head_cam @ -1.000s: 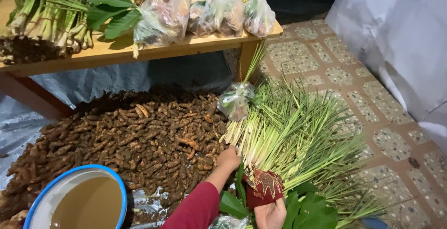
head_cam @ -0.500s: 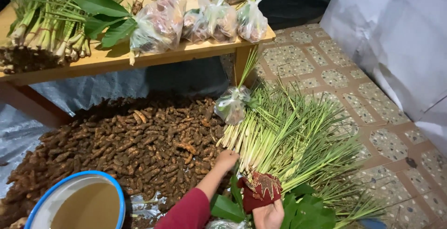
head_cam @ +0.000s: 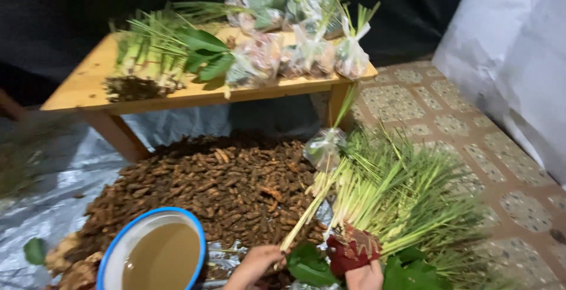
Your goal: Sorting, trimming, and bagging ginger or turmeric roots into small plastic bags while sitting on the floor.
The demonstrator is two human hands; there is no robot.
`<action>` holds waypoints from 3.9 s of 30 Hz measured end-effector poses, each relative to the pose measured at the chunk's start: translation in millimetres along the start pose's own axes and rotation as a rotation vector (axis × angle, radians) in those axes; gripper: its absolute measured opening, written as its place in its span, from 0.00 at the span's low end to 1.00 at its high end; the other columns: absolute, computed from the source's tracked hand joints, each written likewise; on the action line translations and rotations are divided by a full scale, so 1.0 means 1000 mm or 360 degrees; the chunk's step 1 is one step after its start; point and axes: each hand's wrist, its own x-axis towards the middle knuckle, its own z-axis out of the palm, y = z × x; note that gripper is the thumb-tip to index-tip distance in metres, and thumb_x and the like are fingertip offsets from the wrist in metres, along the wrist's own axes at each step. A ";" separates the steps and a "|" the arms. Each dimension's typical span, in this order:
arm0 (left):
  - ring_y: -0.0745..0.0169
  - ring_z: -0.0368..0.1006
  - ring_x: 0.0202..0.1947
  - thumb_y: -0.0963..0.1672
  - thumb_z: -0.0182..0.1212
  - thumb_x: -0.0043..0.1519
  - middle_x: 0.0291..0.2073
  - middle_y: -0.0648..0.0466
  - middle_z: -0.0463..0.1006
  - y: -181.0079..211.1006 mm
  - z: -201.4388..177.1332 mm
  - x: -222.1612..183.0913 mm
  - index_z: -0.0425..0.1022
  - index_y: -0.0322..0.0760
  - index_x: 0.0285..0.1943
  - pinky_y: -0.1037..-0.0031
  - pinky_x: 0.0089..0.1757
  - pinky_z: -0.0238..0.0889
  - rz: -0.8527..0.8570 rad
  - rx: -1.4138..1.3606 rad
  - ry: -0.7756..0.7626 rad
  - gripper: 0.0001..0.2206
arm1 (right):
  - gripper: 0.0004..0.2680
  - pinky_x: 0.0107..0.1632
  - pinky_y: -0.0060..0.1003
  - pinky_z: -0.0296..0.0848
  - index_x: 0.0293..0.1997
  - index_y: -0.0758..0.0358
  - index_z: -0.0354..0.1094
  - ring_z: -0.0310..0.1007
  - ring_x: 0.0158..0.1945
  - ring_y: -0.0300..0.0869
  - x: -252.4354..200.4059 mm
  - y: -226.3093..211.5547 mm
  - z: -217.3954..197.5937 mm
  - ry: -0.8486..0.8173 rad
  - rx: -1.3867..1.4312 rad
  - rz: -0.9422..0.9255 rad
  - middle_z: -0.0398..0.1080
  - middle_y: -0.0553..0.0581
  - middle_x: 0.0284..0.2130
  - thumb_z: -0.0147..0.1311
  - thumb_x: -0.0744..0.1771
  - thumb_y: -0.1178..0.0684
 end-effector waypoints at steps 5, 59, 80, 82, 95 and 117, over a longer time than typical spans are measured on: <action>0.69 0.75 0.34 0.41 0.61 0.65 0.35 0.51 0.84 -0.056 -0.054 -0.020 0.82 0.29 0.62 0.84 0.36 0.62 -0.0050 -0.0261 -0.0255 0.17 | 0.18 0.70 0.64 0.49 0.73 0.73 0.45 0.53 0.72 0.65 -0.025 -0.020 0.097 -0.0875 0.0564 0.0217 0.52 0.74 0.71 0.42 0.77 0.50; 0.82 0.79 0.28 0.46 0.69 0.53 0.27 0.69 0.87 -0.189 -0.051 -0.163 0.91 0.55 0.43 0.90 0.31 0.69 0.0661 0.0681 0.0384 0.11 | 0.08 0.47 0.43 0.74 0.53 0.74 0.66 0.73 0.44 0.50 -0.104 0.087 0.200 0.0392 -0.0717 0.0571 0.72 0.67 0.44 0.48 0.68 0.65; 0.74 0.79 0.36 0.40 0.62 0.61 0.35 0.54 0.87 -0.098 -0.064 -0.244 0.86 0.33 0.54 0.87 0.39 0.68 0.0118 0.0021 0.0117 0.14 | 0.14 0.33 0.36 0.64 0.51 0.61 0.69 0.71 0.33 0.41 -0.045 0.057 0.142 0.0215 -0.0622 0.0648 0.74 0.55 0.38 0.39 0.74 0.43; 0.71 0.76 0.35 0.39 0.63 0.61 0.35 0.52 0.86 -0.089 -0.058 -0.243 0.86 0.30 0.55 0.85 0.36 0.65 0.0095 -0.0154 0.0157 0.14 | 0.16 0.51 0.45 0.76 0.57 0.64 0.66 0.76 0.47 0.49 -0.060 0.060 0.145 0.0110 -0.0467 0.0691 0.74 0.59 0.48 0.38 0.75 0.42; 0.76 0.67 0.25 0.42 0.65 0.57 0.31 0.63 0.82 -0.040 -0.028 -0.234 0.87 0.37 0.48 0.85 0.28 0.59 0.0480 0.0175 0.0540 0.12 | 0.05 0.46 0.40 0.68 0.43 0.74 0.72 0.71 0.38 0.49 -0.164 0.105 0.157 0.0086 -0.1098 0.0813 0.75 0.66 0.37 0.54 0.65 0.68; 0.71 0.72 0.25 0.44 0.63 0.54 0.35 0.63 0.85 -0.060 -0.030 -0.244 0.86 0.41 0.45 0.81 0.29 0.65 0.0683 0.0554 0.0640 0.12 | 0.09 0.43 0.39 0.72 0.47 0.81 0.71 0.74 0.37 0.52 -0.133 0.112 0.176 0.0203 -0.0938 0.0666 0.75 0.70 0.38 0.50 0.64 0.72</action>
